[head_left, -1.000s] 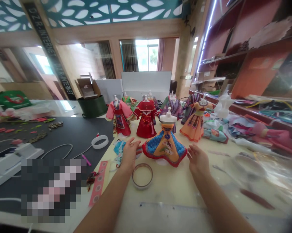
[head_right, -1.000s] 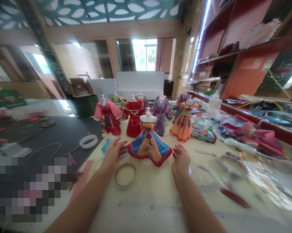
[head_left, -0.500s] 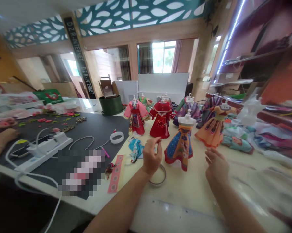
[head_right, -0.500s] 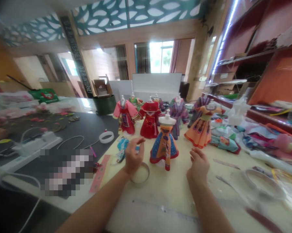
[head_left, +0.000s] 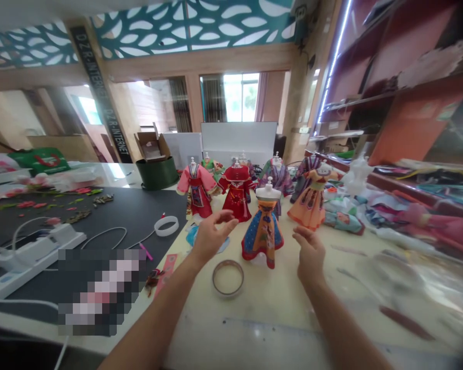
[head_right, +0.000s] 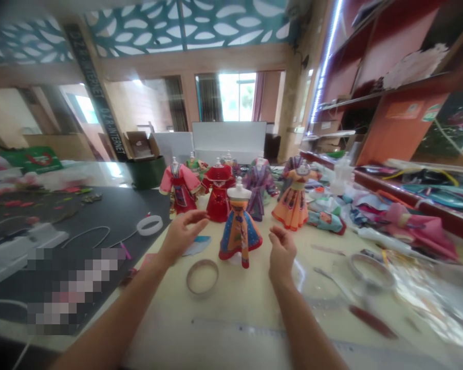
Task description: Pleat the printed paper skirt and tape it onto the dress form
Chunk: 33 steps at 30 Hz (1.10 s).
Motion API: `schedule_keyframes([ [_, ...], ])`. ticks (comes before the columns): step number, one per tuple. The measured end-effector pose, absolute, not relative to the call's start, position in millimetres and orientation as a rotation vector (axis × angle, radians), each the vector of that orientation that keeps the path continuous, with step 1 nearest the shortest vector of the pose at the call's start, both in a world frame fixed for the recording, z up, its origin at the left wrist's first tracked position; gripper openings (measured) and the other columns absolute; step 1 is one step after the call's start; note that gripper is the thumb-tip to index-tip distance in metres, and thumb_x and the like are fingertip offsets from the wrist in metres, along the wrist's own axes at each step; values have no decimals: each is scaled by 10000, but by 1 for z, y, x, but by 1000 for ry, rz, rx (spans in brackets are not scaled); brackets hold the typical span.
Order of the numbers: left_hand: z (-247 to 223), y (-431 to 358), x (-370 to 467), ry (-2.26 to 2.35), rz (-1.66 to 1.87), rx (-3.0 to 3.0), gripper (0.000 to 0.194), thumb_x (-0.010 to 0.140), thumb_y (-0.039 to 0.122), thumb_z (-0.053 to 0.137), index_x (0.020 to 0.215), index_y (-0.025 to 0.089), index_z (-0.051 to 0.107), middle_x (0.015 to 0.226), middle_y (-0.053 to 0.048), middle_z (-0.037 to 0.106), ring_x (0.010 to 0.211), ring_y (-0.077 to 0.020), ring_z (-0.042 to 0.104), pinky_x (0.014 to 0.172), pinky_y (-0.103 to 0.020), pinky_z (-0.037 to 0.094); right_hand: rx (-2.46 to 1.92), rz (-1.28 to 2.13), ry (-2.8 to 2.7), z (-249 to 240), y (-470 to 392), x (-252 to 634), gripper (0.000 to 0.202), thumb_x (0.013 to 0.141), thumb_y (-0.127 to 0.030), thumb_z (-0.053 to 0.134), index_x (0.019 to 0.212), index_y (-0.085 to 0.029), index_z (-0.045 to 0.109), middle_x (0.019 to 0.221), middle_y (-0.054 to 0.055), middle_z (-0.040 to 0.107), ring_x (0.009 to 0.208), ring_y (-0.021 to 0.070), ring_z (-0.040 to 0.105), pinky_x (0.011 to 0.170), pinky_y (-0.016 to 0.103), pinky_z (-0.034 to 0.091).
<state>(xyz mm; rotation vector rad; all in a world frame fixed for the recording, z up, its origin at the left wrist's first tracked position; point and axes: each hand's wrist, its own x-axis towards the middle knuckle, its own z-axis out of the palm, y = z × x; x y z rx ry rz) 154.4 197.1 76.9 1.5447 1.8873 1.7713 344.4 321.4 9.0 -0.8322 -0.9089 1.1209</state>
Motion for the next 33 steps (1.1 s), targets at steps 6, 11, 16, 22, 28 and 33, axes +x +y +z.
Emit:
schedule_keyframes([
  [6, 142, 229, 180, 1537, 1695, 1844, 643, 678, 320, 743, 1261, 200, 501, 1210, -120, 597, 1158, -251, 519, 954, -339, 395, -861, 1172, -896, 12, 323, 349, 227, 510, -260, 653, 717, -171, 631, 732, 10, 633, 727, 187, 564, 719, 314, 433],
  [11, 163, 245, 186, 1563, 1390, 1963, 701, 601, 280, 788, 1242, 168, 527, 1143, -150, 623, 1066, -297, 572, 893, -387, 437, -865, 1222, -881, 13, 322, 349, 227, 491, -255, 648, 700, -168, 634, 720, 7, 635, 699, 173, 554, 701, 301, 434],
  [16, 165, 255, 181, 1475, 1258, 1947, 382, 653, 211, 721, 1019, 136, 643, 944, -85, 679, 909, -250, 622, 808, -365, 487, -869, 1272, -865, 13, 324, 349, 238, 480, -252, 645, 701, -165, 635, 720, 8, 635, 686, 167, 550, 694, 294, 430],
  [22, 170, 267, 174, 1470, 1286, 1956, 351, 643, 219, 729, 974, 132, 653, 867, -60, 674, 819, -217, 626, 747, -333, 497, -859, 1293, -880, 12, 323, 350, 220, 497, -261, 645, 699, -174, 637, 727, 6, 636, 672, 169, 548, 689, 300, 425],
  [28, 174, 293, 160, 1468, 1312, 1919, 379, 611, 232, 754, 963, 132, 654, 870, -53, 676, 835, -210, 624, 764, -328, 497, -863, 1295, -912, 13, 322, 350, 215, 518, -272, 621, 708, -173, 639, 726, 8, 628, 669, 168, 539, 684, 301, 417],
  [33, 171, 308, 146, 1484, 1264, 1913, 344, 587, 257, 766, 899, 146, 673, 819, -42, 680, 821, -226, 630, 761, -344, 502, -865, 1306, -912, 14, 322, 349, 208, 511, -269, 625, 696, -175, 647, 713, 10, 631, 673, 178, 539, 686, 308, 421],
])
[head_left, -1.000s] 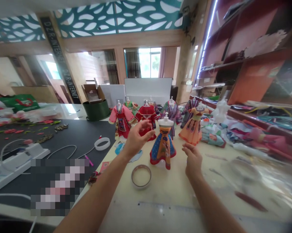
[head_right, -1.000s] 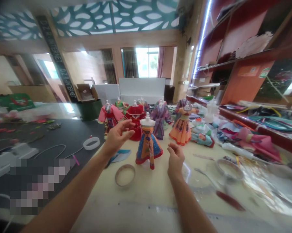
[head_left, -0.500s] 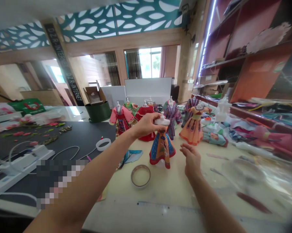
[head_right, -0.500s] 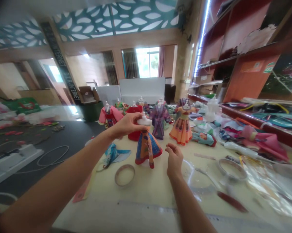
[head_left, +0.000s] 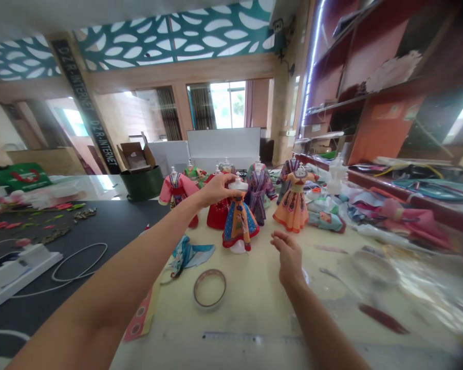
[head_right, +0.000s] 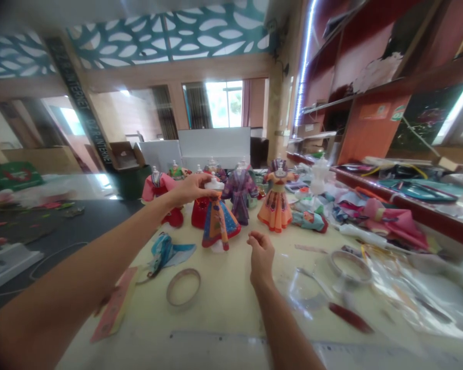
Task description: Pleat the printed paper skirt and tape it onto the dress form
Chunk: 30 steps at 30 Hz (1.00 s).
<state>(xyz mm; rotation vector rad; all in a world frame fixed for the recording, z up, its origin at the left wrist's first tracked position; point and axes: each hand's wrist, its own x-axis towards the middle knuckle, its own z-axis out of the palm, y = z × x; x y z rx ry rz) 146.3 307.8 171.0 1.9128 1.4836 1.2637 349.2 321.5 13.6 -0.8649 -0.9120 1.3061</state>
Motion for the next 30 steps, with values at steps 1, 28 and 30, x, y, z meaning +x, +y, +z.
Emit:
schedule_keyframes([
  [1, 171, 309, 145, 1485, 1254, 1912, 357, 582, 258, 769, 909, 149, 675, 817, -42, 681, 817, -226, 632, 762, -348, 502, -865, 1308, -909, 14, 321, 349, 209, 507, -266, 628, 694, -175, 648, 716, 12, 634, 677, 180, 541, 689, 309, 424],
  [28, 171, 296, 141, 1581, 1336, 1841, 403, 719, 517, 638, 914, 169, 690, 885, -68, 696, 852, -217, 626, 726, -278, 487, -875, 1331, -943, 10, 324, 350, 198, 526, -257, 651, 702, -170, 668, 717, 16, 653, 662, 177, 557, 674, 298, 437],
  [30, 169, 291, 133, 1646, 1348, 1847, 436, 768, 542, 566, 986, 178, 666, 929, -72, 691, 859, -201, 623, 732, -267, 482, -877, 1337, -934, 9, 325, 351, 203, 520, -258, 658, 702, -170, 664, 714, 13, 652, 660, 174, 555, 673, 295, 436],
])
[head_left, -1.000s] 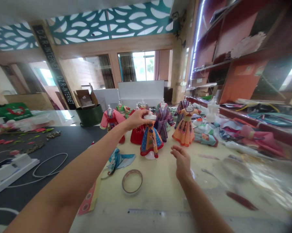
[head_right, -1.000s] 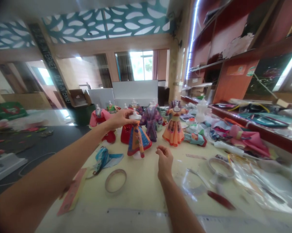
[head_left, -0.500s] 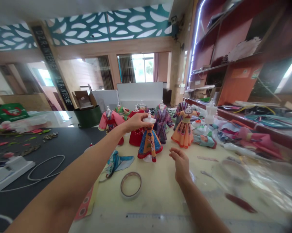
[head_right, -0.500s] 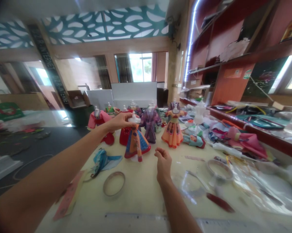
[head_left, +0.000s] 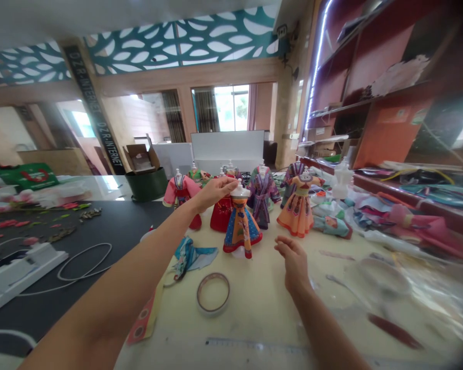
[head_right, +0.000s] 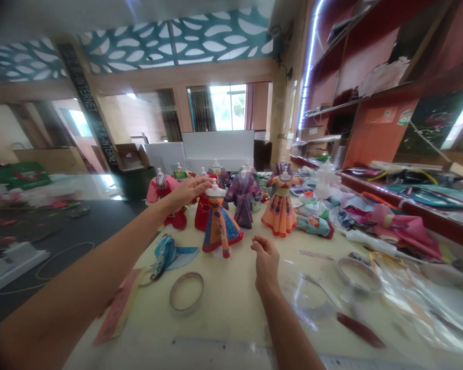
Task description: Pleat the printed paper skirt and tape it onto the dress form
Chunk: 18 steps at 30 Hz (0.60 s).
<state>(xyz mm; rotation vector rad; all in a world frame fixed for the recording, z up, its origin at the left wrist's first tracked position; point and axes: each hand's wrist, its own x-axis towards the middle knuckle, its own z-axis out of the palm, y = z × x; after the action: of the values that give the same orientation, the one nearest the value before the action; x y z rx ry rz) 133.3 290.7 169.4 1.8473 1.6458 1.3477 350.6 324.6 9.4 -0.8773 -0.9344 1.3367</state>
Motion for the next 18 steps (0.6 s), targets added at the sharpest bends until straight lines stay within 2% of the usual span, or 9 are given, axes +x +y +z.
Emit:
schedule_keyframes([
  [4, 151, 267, 106, 1911, 1254, 1823, 433, 842, 533, 428, 1007, 188, 631, 951, -74, 682, 834, -181, 624, 722, -265, 473, -882, 1354, -919, 9, 326, 350, 239, 497, -274, 668, 709, -164, 657, 715, 7, 648, 652, 165, 548, 681, 292, 429],
  [8, 113, 232, 72, 2325, 891, 1729, 290, 728, 447, 598, 689, 164, 651, 712, -66, 675, 718, -221, 620, 676, -298, 442, -876, 1379, -927, 9, 325, 349, 268, 488, -285, 676, 720, -152, 657, 708, 6, 645, 651, 161, 547, 680, 288, 425],
  [10, 91, 217, 59, 2523, 726, 1635, 273, 702, 423, 611, 615, 165, 621, 663, -74, 664, 711, -246, 621, 656, -309, 428, -868, 1385, -936, 9, 325, 348, 266, 490, -283, 674, 721, -152, 656, 707, 3, 642, 653, 162, 546, 685, 288, 420],
  [13, 67, 202, 55, 2702, 552, 1537, 244, 712, 397, 586, 717, 157, 631, 742, -107, 690, 760, -275, 635, 643, -310, 422, -860, 1370, -944, 8, 325, 347, 236, 503, -276, 659, 708, -159, 652, 681, -6, 630, 646, 161, 538, 683, 288, 411],
  [18, 53, 198, 78, 2698, 537, 1651, 370, 813, 431, 430, 985, 148, 595, 969, -120, 693, 866, -251, 643, 704, -293, 431, -839, 1289, -986, 8, 322, 345, 142, 542, -237, 593, 660, -169, 635, 609, -20, 604, 604, 159, 537, 643, 281, 427],
])
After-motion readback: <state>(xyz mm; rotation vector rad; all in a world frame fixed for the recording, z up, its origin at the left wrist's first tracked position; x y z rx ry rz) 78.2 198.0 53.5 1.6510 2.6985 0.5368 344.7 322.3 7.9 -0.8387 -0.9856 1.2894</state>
